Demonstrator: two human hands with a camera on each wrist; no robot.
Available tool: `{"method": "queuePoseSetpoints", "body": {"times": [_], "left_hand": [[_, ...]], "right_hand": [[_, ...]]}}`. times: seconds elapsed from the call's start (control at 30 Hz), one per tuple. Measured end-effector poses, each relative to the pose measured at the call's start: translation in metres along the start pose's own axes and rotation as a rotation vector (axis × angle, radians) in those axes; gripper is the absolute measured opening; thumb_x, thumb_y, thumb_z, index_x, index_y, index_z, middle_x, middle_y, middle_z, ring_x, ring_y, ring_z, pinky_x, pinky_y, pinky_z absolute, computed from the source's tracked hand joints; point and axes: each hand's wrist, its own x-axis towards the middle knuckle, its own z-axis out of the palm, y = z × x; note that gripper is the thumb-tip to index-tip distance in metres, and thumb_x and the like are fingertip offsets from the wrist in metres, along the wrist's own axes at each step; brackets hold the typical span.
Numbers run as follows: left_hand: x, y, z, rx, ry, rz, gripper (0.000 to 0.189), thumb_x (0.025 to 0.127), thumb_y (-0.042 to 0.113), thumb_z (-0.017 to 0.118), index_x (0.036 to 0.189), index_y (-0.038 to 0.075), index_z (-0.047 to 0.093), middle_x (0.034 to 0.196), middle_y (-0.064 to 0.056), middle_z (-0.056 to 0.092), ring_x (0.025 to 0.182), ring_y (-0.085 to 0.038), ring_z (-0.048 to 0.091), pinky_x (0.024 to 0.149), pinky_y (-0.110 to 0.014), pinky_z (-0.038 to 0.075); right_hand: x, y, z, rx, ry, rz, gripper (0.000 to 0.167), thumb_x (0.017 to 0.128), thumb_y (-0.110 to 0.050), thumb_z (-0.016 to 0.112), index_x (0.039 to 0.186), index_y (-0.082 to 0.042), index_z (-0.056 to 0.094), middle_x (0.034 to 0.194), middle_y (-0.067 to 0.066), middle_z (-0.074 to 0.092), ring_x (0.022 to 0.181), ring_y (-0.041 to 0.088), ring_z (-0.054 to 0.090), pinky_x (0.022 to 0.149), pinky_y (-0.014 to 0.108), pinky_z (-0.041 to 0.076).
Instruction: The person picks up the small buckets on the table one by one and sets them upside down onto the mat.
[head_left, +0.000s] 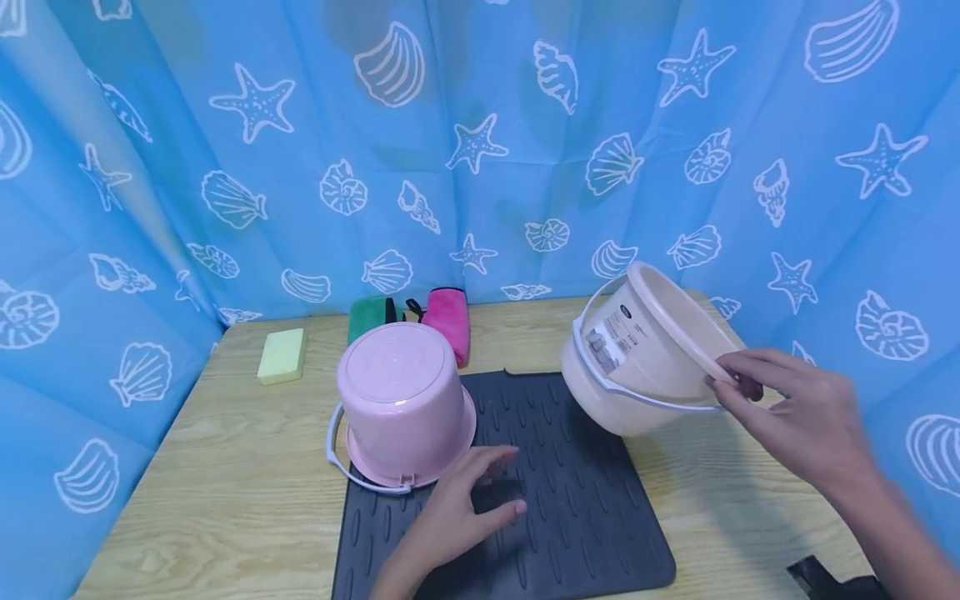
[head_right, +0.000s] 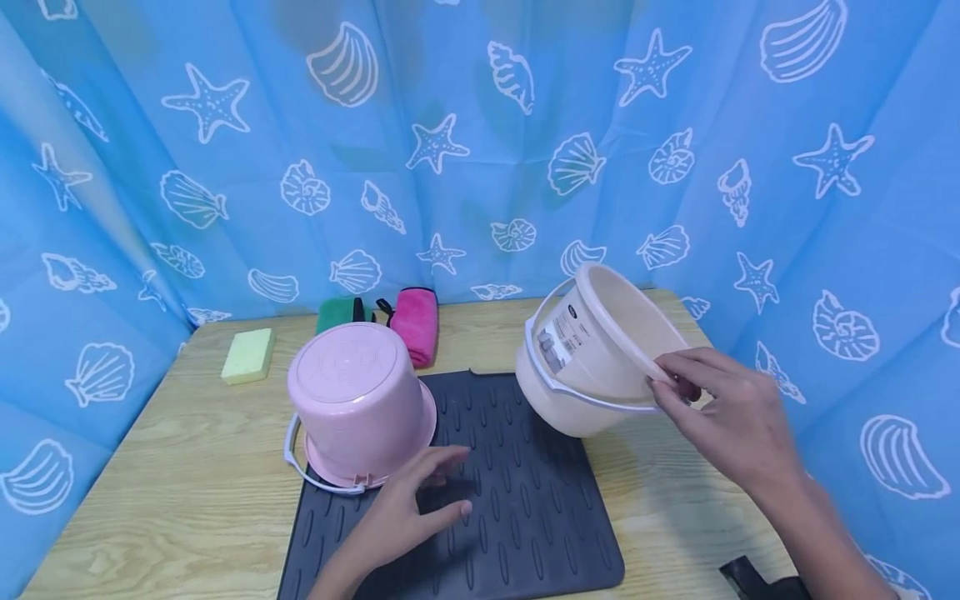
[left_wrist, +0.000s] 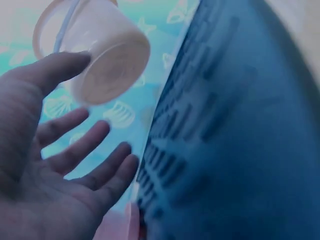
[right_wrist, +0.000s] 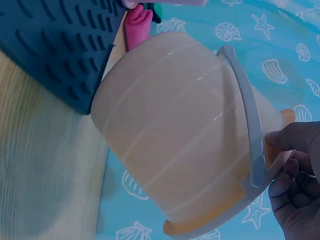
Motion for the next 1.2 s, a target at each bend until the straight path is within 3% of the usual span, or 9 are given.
{"method": "queuePoseSetpoints", "body": {"times": [0.23,0.5,0.6,0.77,0.93,1.2], "left_hand": [[0.043,0.012,0.005,-0.256,0.1,0.027,0.078,0.087,0.037,0.077,0.152,0.038,0.034,0.152,0.006,0.039,0.139,-0.028,0.041,0.109,-0.048,0.039],[0.086,0.021,0.014,-0.44,0.124,0.044,0.101,0.082,0.041,0.082,0.156,0.046,0.013,0.162,0.009,0.016,0.148,-0.027,0.023,0.113,-0.048,0.034],[0.097,0.02,0.016,-0.516,0.119,0.059,0.105,0.08,0.042,0.084,0.155,0.049,0.011,0.163,0.009,0.013,0.149,-0.026,0.022,0.113,-0.05,0.032],[0.11,0.015,0.019,-0.625,0.08,0.116,0.115,0.076,0.04,0.087,0.156,0.05,0.006,0.163,0.014,0.014,0.148,-0.023,0.024,0.112,-0.054,0.033],[0.116,0.01,0.023,-0.729,0.051,0.182,0.123,0.073,0.034,0.09,0.159,0.042,0.003,0.161,0.011,0.023,0.147,-0.021,0.026,0.107,-0.06,0.036],[0.119,0.011,0.024,-0.827,0.091,0.258,0.125,0.07,0.029,0.093,0.158,0.041,0.005,0.157,-0.001,0.024,0.131,-0.033,0.049,0.097,-0.051,0.049]], "right_hand": [[0.001,-0.007,0.005,0.074,0.022,0.072,0.023,0.07,0.002,0.084,0.091,-0.002,0.079,0.075,-0.005,0.064,0.067,-0.008,0.048,0.044,0.011,0.031],[0.0,-0.014,0.01,0.164,0.049,0.139,0.026,0.068,0.009,0.084,0.091,-0.001,0.078,0.075,-0.005,0.064,0.068,-0.002,0.05,0.057,0.012,0.036],[-0.001,-0.017,0.012,0.162,0.048,0.155,0.027,0.07,0.008,0.085,0.093,-0.006,0.078,0.075,-0.007,0.061,0.069,-0.001,0.049,0.055,0.014,0.034],[0.0,-0.018,0.017,0.2,0.05,0.163,0.029,0.071,0.008,0.084,0.094,-0.009,0.079,0.074,-0.007,0.061,0.069,0.0,0.049,0.051,0.016,0.033],[0.0,-0.017,0.022,0.263,0.039,0.177,0.027,0.072,0.009,0.084,0.092,-0.008,0.078,0.074,-0.006,0.06,0.07,0.002,0.049,0.05,0.018,0.032],[0.002,-0.012,0.027,0.278,0.01,0.169,0.028,0.073,0.008,0.084,0.093,-0.012,0.078,0.075,-0.007,0.06,0.069,0.002,0.049,0.049,0.019,0.032]]}}
